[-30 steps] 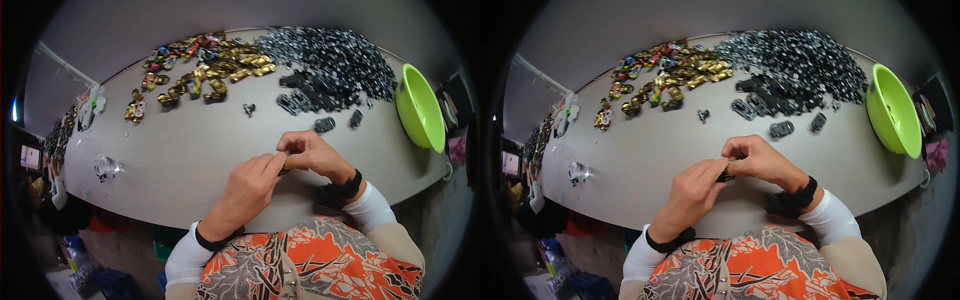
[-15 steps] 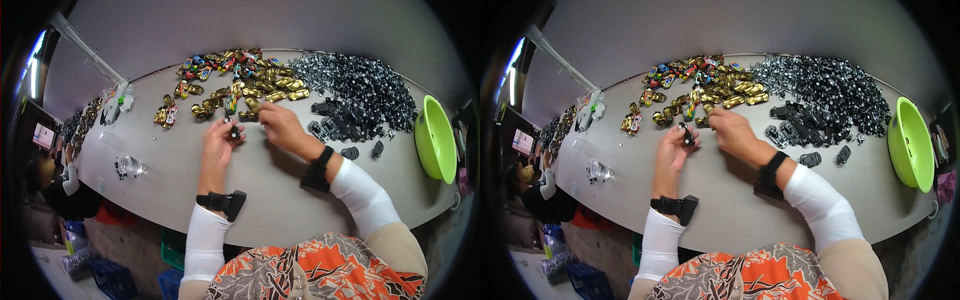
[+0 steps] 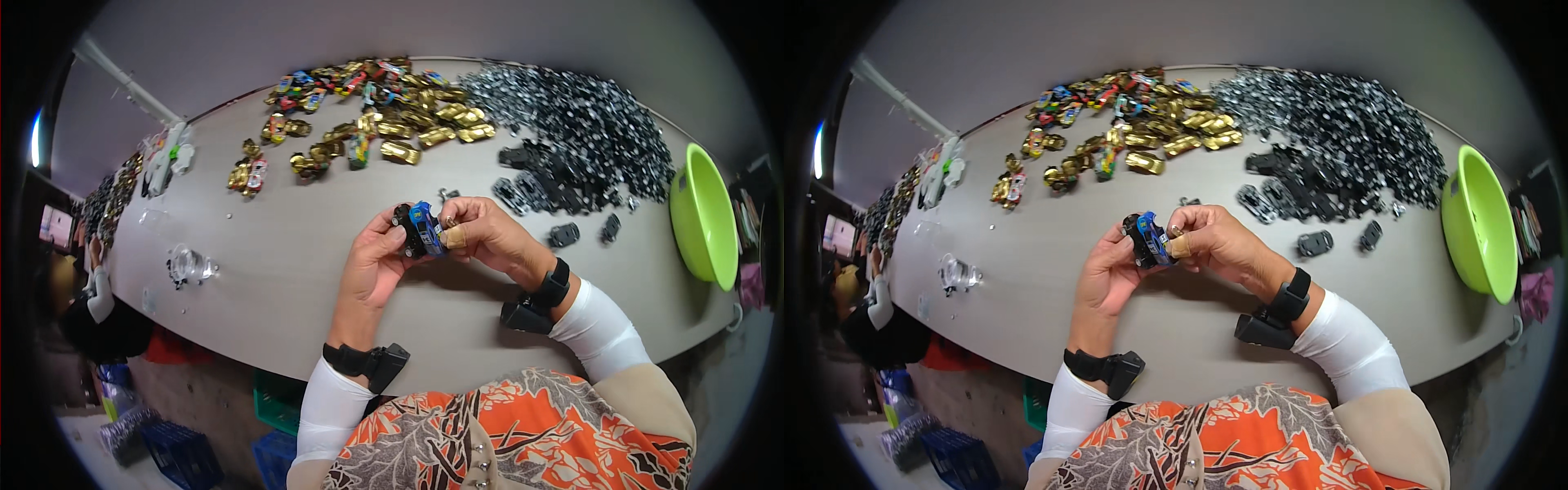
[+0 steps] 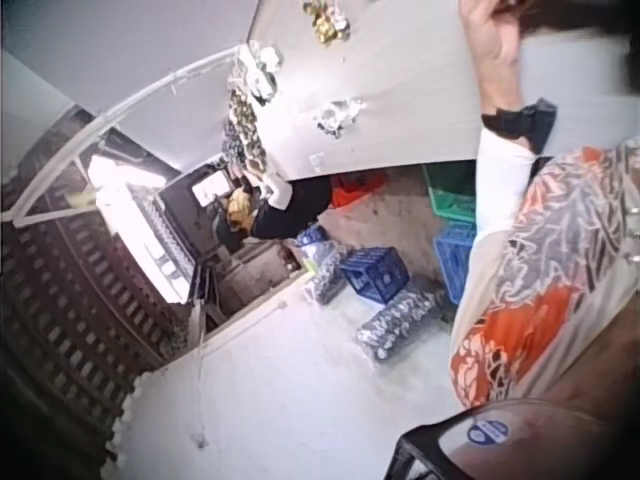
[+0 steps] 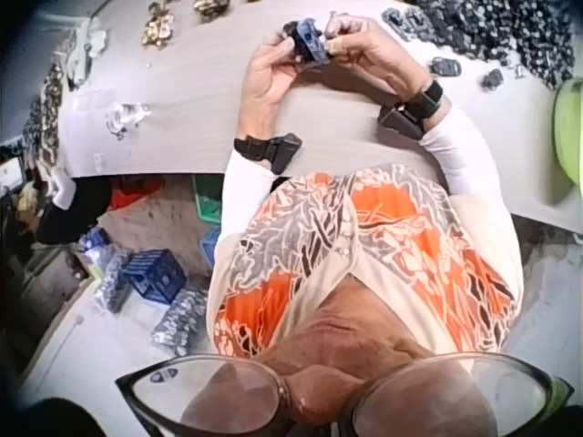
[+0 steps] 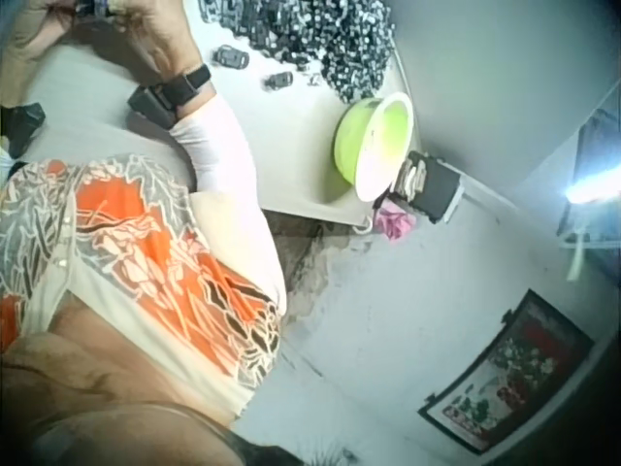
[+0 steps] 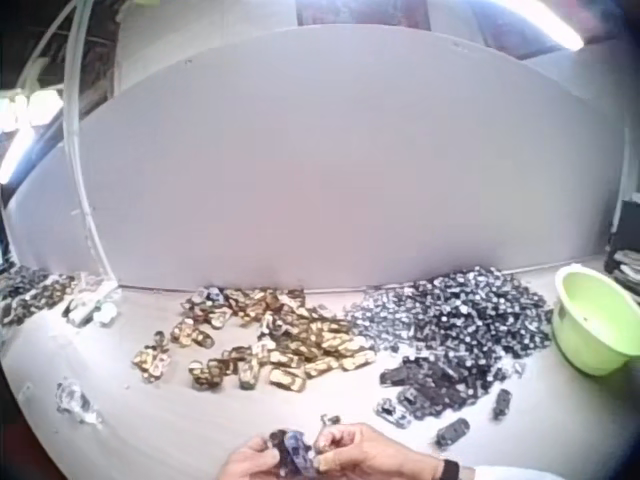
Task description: The person assembles small toy cars by hand at a workbench. They pick up a black chassis and a colored body, fit the body onto the chassis, and place the completed car on the table. This process is repeated for multiple cars using different colored bodies.
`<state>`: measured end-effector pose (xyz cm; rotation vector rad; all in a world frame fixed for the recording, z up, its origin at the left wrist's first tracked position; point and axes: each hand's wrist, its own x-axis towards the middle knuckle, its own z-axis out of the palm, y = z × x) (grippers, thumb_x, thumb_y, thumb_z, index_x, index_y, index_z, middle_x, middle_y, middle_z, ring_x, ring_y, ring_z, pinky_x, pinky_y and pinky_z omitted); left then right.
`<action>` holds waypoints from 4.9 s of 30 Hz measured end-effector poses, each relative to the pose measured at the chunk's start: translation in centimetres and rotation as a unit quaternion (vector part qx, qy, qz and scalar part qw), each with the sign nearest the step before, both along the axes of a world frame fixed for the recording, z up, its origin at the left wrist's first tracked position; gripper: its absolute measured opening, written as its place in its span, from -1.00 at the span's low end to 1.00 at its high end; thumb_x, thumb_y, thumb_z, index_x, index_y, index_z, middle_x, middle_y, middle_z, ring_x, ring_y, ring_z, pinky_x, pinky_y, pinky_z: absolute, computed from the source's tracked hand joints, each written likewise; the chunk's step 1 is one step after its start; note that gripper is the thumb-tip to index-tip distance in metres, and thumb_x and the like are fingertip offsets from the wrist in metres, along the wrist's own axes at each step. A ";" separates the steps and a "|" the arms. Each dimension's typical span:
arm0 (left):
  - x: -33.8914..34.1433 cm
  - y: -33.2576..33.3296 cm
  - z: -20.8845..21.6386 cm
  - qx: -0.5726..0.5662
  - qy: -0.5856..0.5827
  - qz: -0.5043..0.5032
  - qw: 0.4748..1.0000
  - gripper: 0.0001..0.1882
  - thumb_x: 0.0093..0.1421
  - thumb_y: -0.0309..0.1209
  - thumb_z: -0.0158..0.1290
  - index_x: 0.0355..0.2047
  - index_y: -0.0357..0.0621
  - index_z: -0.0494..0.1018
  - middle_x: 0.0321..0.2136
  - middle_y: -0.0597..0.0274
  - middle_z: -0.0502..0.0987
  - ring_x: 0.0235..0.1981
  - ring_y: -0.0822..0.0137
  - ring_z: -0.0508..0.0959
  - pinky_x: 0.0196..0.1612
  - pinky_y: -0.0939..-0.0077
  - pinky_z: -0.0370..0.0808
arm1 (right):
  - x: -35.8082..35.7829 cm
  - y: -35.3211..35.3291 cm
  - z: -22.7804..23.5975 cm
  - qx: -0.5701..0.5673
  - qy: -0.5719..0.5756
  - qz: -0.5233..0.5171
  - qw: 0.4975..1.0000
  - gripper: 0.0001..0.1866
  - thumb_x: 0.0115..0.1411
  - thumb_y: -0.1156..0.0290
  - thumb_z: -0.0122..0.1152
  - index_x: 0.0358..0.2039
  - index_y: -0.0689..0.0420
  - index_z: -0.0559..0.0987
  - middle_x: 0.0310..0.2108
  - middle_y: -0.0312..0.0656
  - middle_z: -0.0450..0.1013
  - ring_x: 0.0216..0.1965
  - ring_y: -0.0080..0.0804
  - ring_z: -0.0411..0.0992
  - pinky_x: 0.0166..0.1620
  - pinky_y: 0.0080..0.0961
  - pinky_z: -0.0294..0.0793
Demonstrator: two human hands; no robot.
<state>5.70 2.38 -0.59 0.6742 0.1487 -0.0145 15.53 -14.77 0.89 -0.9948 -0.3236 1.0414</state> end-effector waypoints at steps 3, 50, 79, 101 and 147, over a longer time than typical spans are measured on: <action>-0.1 -1.7 -0.1 0.003 0.023 -0.021 1.000 -0.60 0.10 -0.49 0.03 -0.03 -0.30 0.30 -0.18 0.10 0.46 -0.20 0.25 0.53 -0.16 0.23 0.55 | -1.2 -2.4 -0.2 -0.067 -0.073 -0.085 0.991 -0.90 0.00 0.51 0.23 -0.48 0.15 0.46 -0.58 -0.36 0.39 -0.64 -0.69 0.31 -0.61 -0.74 0.24; -1.1 -6.7 0.2 0.066 0.018 -0.085 0.994 -0.56 0.01 -0.50 0.13 -0.08 -0.26 0.30 -0.20 0.05 0.47 -0.21 0.21 0.54 -0.24 0.21 0.61 | -7.2 -7.2 0.5 -0.103 -0.354 -0.249 0.895 -0.63 0.01 0.57 0.14 -0.14 0.20 0.30 -0.35 -0.26 0.40 -0.33 -0.63 0.35 -0.26 -0.64 0.38; -2.0 -7.4 1.1 0.198 -0.021 -0.083 0.976 -0.63 0.03 -0.63 0.12 -0.10 -0.33 0.42 -0.25 0.19 0.50 -0.28 0.44 0.51 -0.23 0.59 0.54 | -7.3 -7.1 1.3 -0.130 -0.477 -0.182 0.850 -0.69 -0.05 0.65 0.11 -0.21 0.22 0.46 -0.38 -0.22 0.37 -0.45 -0.51 0.37 -0.40 -0.63 0.38; -2.2 -7.5 1.1 0.203 0.046 -0.188 0.960 -0.80 0.01 -0.56 0.14 -0.30 -0.27 0.46 -0.44 0.31 0.46 -0.48 0.51 0.45 -0.42 0.69 0.42 | -5.9 -10.0 1.2 -0.061 -0.204 -0.112 0.971 -0.91 0.11 0.50 0.09 -0.38 0.24 0.47 -0.37 -0.33 0.33 -0.51 -0.70 0.30 -0.45 -0.73 0.32; -2.5 -7.8 1.2 0.245 0.036 -0.206 0.947 -0.75 0.08 -0.47 0.09 -0.21 -0.26 0.41 -0.43 0.27 0.48 -0.44 0.44 0.52 -0.44 0.64 0.47 | -6.2 -10.4 1.3 -0.079 -0.153 -0.117 0.978 -0.94 0.05 0.53 0.14 -0.44 0.18 0.45 -0.57 -0.41 0.36 -0.60 -0.75 0.32 -0.58 -0.77 0.26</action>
